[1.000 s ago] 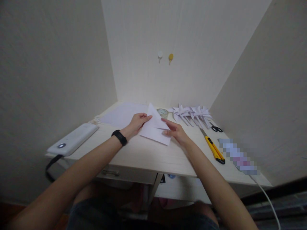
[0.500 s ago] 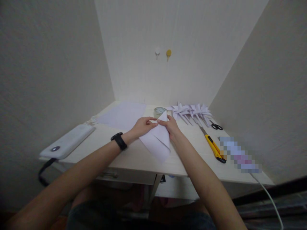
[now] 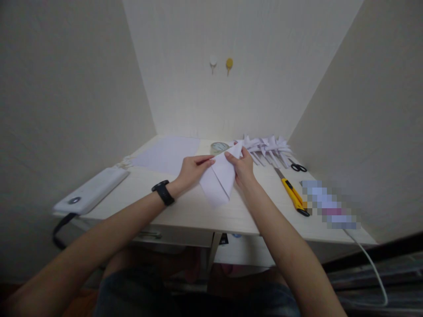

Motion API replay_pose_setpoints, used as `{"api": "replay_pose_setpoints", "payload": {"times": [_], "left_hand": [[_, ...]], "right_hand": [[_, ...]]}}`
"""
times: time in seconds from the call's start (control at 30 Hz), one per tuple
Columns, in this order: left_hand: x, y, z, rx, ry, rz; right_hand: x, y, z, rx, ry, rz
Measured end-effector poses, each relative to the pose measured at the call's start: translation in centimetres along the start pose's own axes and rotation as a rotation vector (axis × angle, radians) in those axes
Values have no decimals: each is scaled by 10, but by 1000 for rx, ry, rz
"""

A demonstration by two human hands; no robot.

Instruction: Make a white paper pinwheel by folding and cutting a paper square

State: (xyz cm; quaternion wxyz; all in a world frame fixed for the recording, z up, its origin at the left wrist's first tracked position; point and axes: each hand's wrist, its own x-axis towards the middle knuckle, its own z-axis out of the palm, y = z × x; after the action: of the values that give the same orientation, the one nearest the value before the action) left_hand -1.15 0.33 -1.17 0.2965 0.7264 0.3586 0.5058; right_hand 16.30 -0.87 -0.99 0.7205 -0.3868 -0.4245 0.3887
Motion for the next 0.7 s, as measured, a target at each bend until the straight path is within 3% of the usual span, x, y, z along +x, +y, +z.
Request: {"api": "replay_pose_setpoints", "payload": {"times": [0.23,0.7], "left_hand": [[-5,4,2,60,-4,64],[-3,1,5,-39,26,18]], "right_hand": [[-1,-2,1,33,60,9],[3,-6,-1,45,35,19]]}}
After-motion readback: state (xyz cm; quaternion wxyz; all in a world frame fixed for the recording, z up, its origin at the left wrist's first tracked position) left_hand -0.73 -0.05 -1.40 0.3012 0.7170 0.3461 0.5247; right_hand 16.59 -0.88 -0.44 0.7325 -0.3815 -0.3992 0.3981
